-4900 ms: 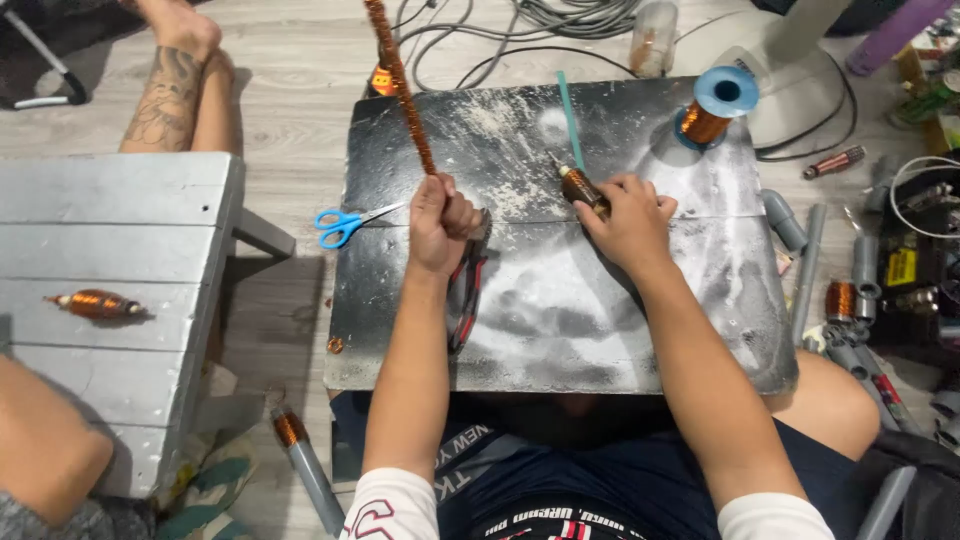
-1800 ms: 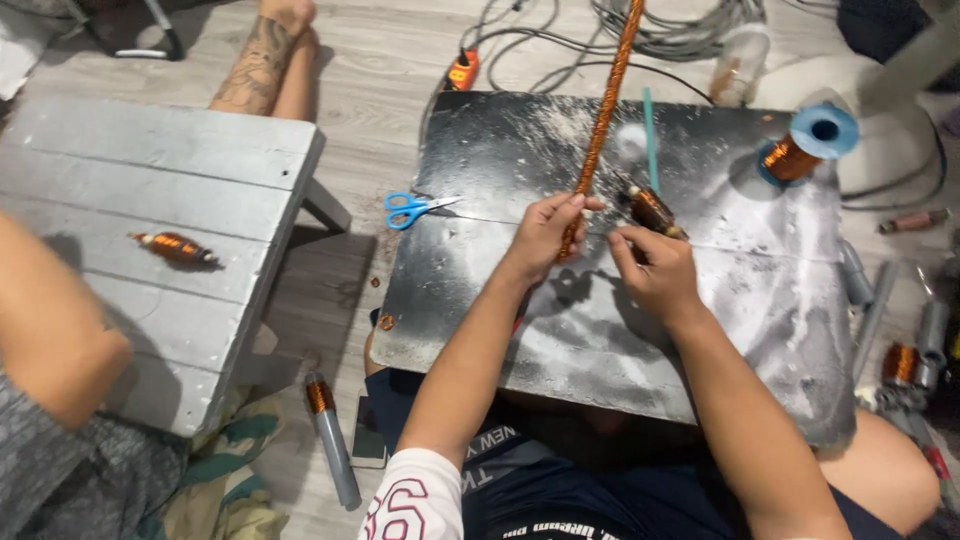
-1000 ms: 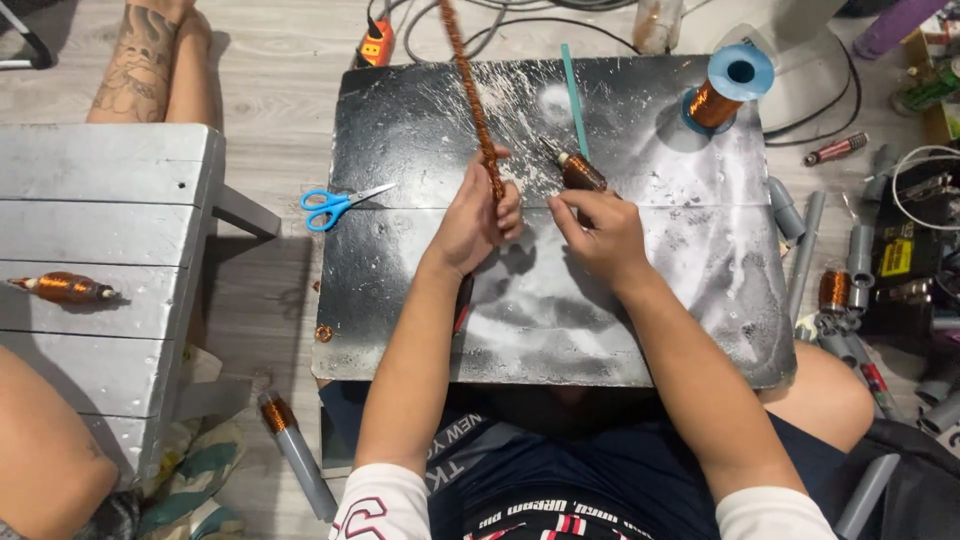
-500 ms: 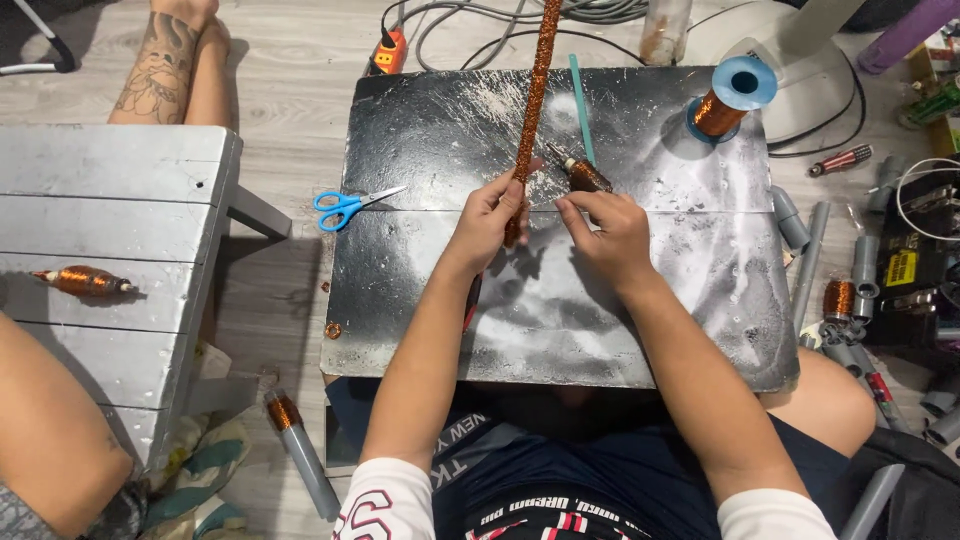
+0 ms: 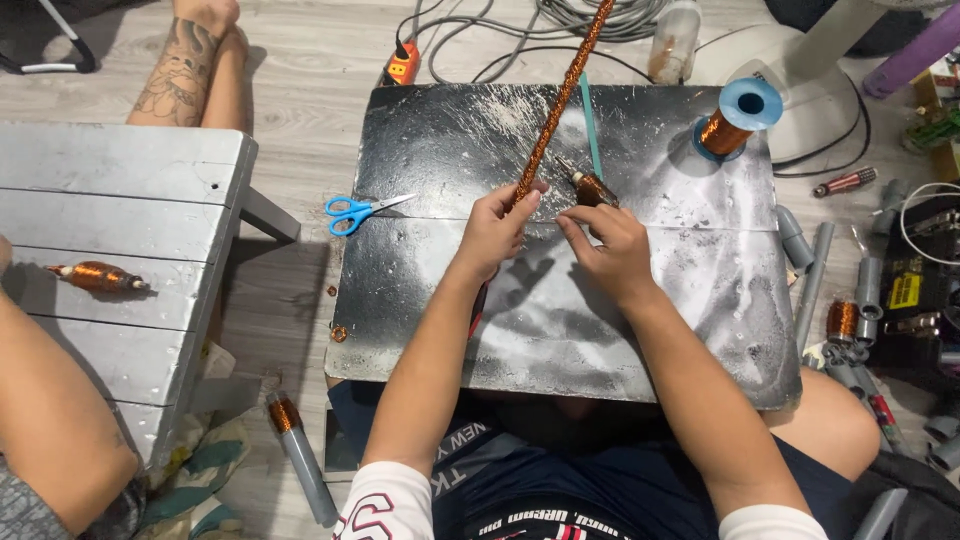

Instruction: Manually winding copper wire around a long rod to create a coil.

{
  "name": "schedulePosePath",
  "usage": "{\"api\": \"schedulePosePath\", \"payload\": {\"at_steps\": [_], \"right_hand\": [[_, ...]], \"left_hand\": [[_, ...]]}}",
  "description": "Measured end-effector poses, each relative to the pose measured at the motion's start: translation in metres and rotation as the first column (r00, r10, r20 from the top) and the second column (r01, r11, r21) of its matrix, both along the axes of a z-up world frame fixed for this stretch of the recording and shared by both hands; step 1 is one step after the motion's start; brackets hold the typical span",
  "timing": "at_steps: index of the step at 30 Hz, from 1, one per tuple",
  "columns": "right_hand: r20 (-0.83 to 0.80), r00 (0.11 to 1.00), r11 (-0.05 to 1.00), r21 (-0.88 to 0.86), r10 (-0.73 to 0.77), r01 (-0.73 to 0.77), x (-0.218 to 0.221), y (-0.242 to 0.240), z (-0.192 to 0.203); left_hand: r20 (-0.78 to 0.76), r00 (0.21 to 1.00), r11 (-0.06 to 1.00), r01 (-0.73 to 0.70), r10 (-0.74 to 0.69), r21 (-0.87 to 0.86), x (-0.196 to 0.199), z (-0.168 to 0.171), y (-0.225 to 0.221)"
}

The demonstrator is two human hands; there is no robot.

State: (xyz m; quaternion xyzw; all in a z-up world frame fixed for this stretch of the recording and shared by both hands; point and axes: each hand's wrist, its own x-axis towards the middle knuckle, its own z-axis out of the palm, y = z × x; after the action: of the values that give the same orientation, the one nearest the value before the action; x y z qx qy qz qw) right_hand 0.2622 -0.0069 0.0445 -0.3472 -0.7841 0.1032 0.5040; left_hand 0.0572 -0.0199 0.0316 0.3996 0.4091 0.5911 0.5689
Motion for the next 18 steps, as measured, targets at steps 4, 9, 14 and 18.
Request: {"api": "schedulePosePath", "payload": {"at_steps": [4, 9, 14, 18], "right_hand": [[-0.001, 1.000, 1.000, -0.012, -0.006, 0.006, 0.002, 0.002, 0.000], [-0.004, 1.000, 1.000, -0.015, -0.003, 0.003, 0.002, 0.004, -0.001], [-0.005, 1.000, 0.999, -0.036, -0.001, 0.001, 0.001, -0.001, 0.004], [-0.008, 1.000, 0.998, -0.055, -0.004, 0.004, 0.002, 0.000, 0.007]], "left_hand": [[-0.340, 0.933, 0.989, -0.082, 0.120, 0.124, -0.001, -0.007, 0.004], [-0.529, 0.819, 0.973, -0.151, 0.223, 0.176, 0.000, 0.000, -0.003], [-0.554, 0.777, 0.953, -0.221, 0.300, 0.207, -0.001, -0.011, 0.000], [-0.516, 0.808, 0.958, -0.230, 0.286, 0.170, -0.003, 0.009, -0.005]]}}
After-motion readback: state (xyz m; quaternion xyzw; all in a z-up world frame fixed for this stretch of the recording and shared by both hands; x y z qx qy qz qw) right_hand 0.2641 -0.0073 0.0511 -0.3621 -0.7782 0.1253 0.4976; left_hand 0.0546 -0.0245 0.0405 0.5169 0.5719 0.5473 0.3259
